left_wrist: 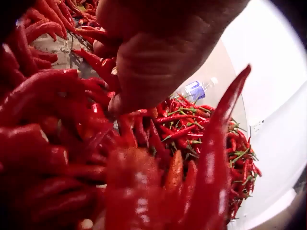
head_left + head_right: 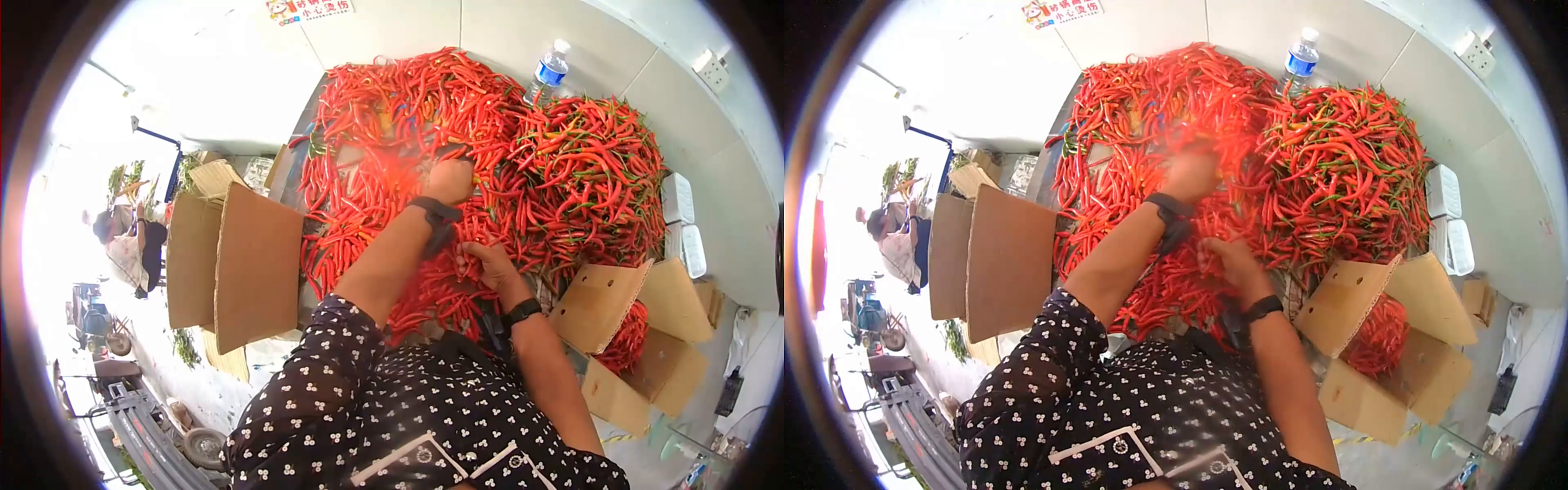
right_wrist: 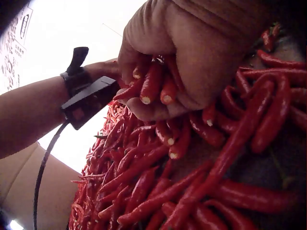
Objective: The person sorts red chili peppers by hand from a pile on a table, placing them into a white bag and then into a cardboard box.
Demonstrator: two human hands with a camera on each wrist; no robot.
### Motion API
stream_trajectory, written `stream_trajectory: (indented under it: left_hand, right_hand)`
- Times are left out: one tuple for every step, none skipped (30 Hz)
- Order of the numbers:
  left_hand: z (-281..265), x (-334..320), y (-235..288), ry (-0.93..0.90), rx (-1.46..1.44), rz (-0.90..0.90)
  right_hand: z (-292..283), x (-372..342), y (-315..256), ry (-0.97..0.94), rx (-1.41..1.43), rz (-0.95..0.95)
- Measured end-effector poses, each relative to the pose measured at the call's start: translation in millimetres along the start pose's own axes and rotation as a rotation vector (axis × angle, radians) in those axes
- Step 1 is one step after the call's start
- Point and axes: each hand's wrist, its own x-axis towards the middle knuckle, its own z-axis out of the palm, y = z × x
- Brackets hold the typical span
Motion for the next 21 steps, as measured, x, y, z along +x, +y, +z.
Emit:
stream_trajectory:
  left_hand:
    - [-14.3,-2.9,7.7,-0.005,-0.001,0.002]
    - [-29.3,-6.0,15.2,-0.086,0.033,0.001]
    - [-39.8,-8.5,19.6,-0.164,0.068,-0.001]
    - [-36.7,-8.8,17.4,-0.164,0.069,-0.002]
    - [-31.5,-8.9,14.0,-0.153,0.091,0.028]
    - [-24.1,-9.1,10.0,-0.14,0.113,0.057]
    - [-15.7,-10.9,3.8,-0.135,0.113,0.054]
    - [-8.1,-14.1,-4.8,-0.12,-0.078,0.004]
    - [-2.0,-17.7,-13.7,-0.104,-0.268,-0.046]
    - [0.7,-21.7,-23.3,-0.101,-0.268,-0.052]
    - [2.8,-26.2,-34.4,-0.123,-0.643,-0.073]
    - [-5.7,-32.8,-39.9,-0.138,-1.018,-0.092]
    - [-13.1,-42.6,-43.0,-0.126,-1.018,-0.101]
    - [-19.6,-56.0,-44.2,-0.158,-1.408,-0.225]
    - [-34.7,-70.7,-39.5,-0.183,-1.799,-0.347]
    - [-54.9,-85.0,-31.5,-0.159,-1.8,-0.35]
    - [-78.7,-101.1,-20.7,-0.172,-1.936,-0.439]
    - [-92.0,-115.9,-14.0,-0.184,-2.073,-0.527]
    - [-94.3,-126.2,-10.7,-0.249,-2.167,-0.538]
    - [-95.1,-134.2,-8.8,-0.219,-2.171,-0.535]
    - [-93.4,-141.3,-7.5,-0.208,-2.258,-0.508]
  right_hand:
    - [-1.0,0.0,0.0,0.004,0.005,0.001]
    - [-1.5,1.0,-0.3,-0.002,-0.003,0.012]
    - [-1.1,1.4,-0.8,-0.009,-0.012,0.024]
    - [-0.3,1.0,-1.6,-0.011,-0.011,0.024]
    - [0.7,0.1,-3.0,-0.015,-0.032,0.019]
    - [1.9,-1.2,-4.7,-0.02,-0.056,0.014]
    - [3.3,-3.1,-6.3,-0.023,-0.061,0.015]
    - [4.8,-5.1,-7.8,0.0,-0.033,0.053]
    - [5.6,-6.5,-8.2,0.023,-0.004,0.093]
    - [3.2,-5.8,-6.6,0.019,-0.007,0.097]
    - [-1.3,-3.7,-4.0,0.03,0.096,0.108]
    - [-0.2,-3.5,-4.7,0.04,0.197,0.121]
    - [1.0,-4.4,-5.5,0.04,0.183,0.087]
    - [3.7,-3.7,-5.6,0.03,0.173,0.097]
    - [11.4,-2.9,-9.1,0.003,0.242,0.084]
    - [19.9,-2.0,-13.3,-0.025,0.31,0.071]
    - [29.3,-2.0,-17.6,-0.039,0.329,0.079]
    - [38.1,-0.5,-19.4,-0.054,0.315,0.092]
    - [46.9,1.3,-20.2,-0.051,0.299,0.084]
    - [54.5,2.7,-19.9,-0.049,0.283,0.076]
    - [59.0,4.9,-17.3,-0.079,0.265,0.071]
